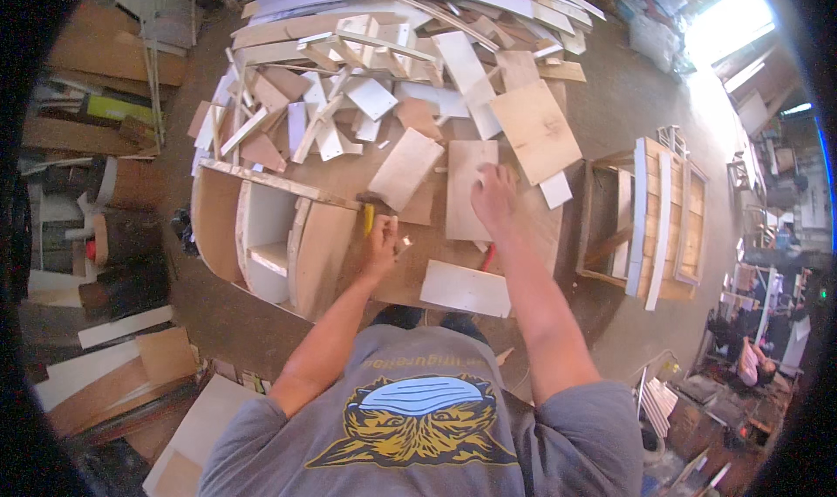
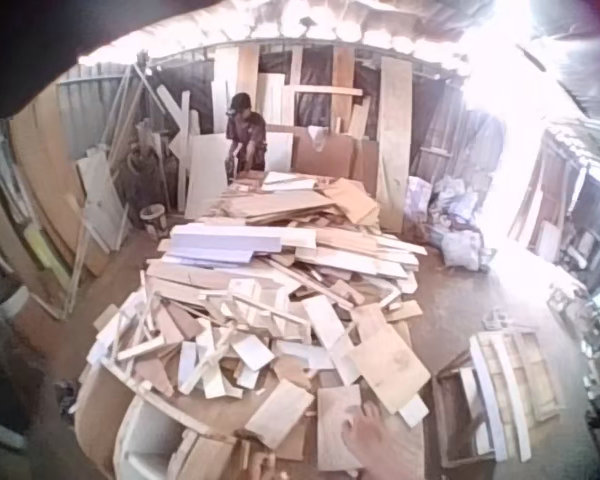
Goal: The person assembles a small wooden storage organizer by applying adhesive to wood pieces, cutting thin wooden strips with shears, and hammering nails into the joints of the wooden box structure.
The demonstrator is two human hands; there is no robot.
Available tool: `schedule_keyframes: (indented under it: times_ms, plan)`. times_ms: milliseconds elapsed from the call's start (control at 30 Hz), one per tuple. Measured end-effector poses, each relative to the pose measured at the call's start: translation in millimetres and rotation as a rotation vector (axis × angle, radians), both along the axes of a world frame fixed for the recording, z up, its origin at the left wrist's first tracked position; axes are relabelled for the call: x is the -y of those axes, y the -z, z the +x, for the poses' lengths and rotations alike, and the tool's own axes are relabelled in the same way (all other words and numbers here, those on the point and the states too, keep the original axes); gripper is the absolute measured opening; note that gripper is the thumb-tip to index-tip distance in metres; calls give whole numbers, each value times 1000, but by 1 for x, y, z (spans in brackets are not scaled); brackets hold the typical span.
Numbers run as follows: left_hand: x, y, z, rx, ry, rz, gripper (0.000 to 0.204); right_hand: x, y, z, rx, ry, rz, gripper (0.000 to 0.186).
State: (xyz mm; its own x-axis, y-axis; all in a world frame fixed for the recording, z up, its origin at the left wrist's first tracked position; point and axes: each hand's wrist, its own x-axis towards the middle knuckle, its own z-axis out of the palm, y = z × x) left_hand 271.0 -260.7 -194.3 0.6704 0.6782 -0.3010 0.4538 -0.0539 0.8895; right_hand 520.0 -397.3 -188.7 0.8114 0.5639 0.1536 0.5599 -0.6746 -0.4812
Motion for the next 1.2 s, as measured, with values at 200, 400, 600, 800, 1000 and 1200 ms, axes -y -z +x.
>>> schedule_keyframes:
  times_ms: [200,400,600,800,1000,1200]
  plan:
    - [17,11,-4,-186,41,108,65,145,66,-55,-111,511,-115,37]
    - [54,5,20,-506,225,256,90,137,52,-96,-156,376,-580,92]
    - [90,-12,33,-387,64,286,90,135,59,-49,-481,292,-688,93]
    - [120,-55,25,-406,-14,207,92,144,31,-41,-376,169,-677,67]
    - [150,-66,1,-349,-220,276,87,153,41,-25,-477,133,-744,89]
    - [170,-75,-37,83,-371,-197,61,177,58,19,-450,29,-546,52]
